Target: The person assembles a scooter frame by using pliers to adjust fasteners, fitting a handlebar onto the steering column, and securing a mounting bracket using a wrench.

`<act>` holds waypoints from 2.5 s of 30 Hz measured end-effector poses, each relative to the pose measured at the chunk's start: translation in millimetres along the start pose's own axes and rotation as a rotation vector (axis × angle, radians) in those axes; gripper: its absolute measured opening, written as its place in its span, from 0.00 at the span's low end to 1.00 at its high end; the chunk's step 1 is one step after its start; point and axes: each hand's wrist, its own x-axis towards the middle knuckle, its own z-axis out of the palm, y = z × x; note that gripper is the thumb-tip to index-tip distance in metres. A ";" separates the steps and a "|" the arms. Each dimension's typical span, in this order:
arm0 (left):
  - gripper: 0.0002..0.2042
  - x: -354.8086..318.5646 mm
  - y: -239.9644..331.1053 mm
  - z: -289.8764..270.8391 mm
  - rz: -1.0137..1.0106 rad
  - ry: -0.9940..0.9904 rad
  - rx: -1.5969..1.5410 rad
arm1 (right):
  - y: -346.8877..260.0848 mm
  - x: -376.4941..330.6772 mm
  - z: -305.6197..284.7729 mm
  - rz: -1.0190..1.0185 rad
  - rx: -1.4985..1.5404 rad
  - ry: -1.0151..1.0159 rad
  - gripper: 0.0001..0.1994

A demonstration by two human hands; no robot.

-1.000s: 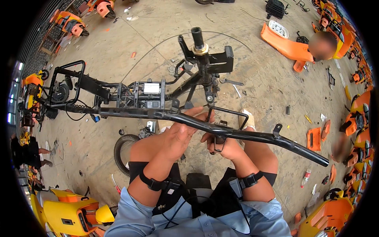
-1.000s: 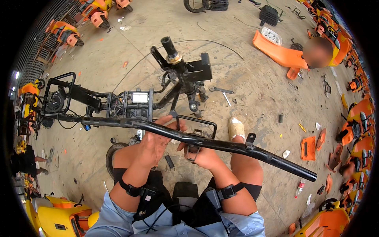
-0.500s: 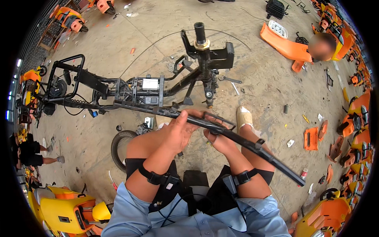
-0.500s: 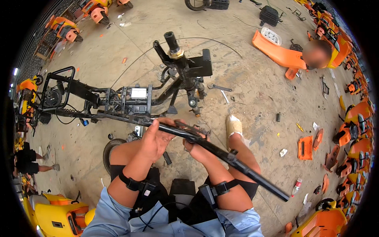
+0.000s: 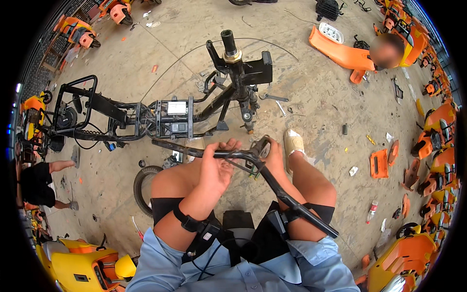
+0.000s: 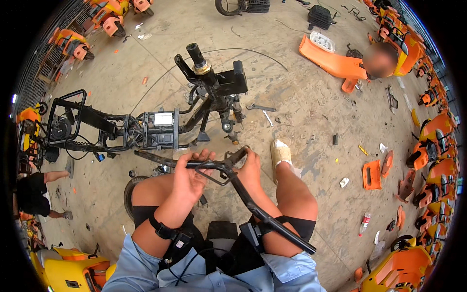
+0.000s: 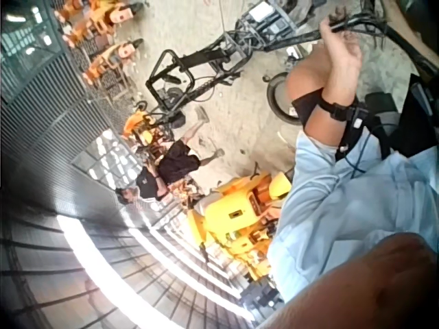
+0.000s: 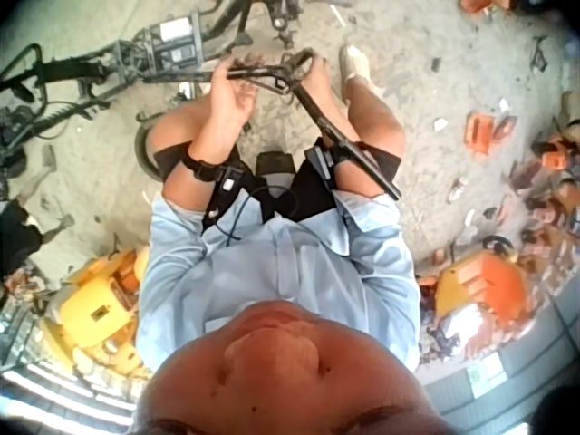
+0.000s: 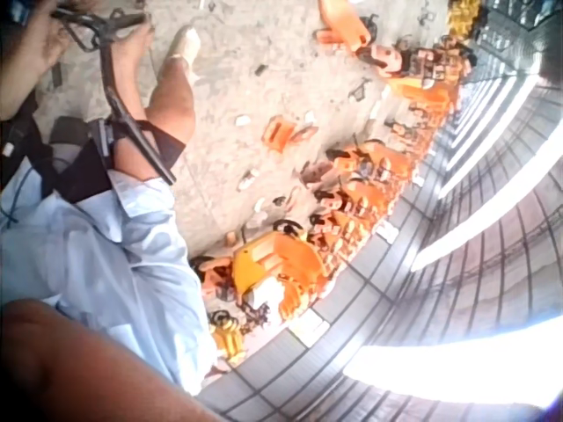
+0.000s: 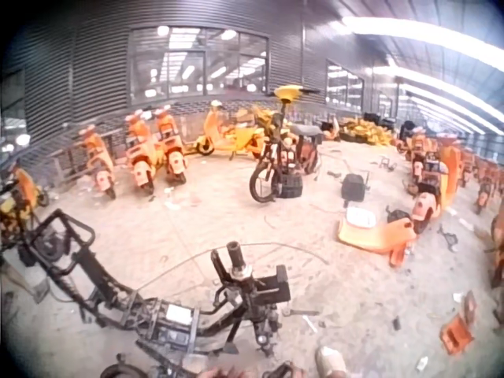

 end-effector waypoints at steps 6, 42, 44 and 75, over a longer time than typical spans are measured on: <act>0.07 2.5 20.2 -3.9 0.115 0.134 -0.181 | -34.0 -45.2 6.1 0.355 0.549 -0.549 0.53; 0.21 -2.7 -15.1 6.8 -0.264 -0.206 0.469 | -29.0 31.3 -86.5 0.284 1.481 0.124 0.33; 0.18 -7.4 -18.0 9.3 -0.281 -0.190 0.518 | -30.3 33.4 -92.4 0.290 1.547 0.140 0.31; 0.13 -22.2 -7.8 16.6 0.936 -0.183 2.184 | -15.6 40.2 -107.5 0.797 1.044 0.211 0.15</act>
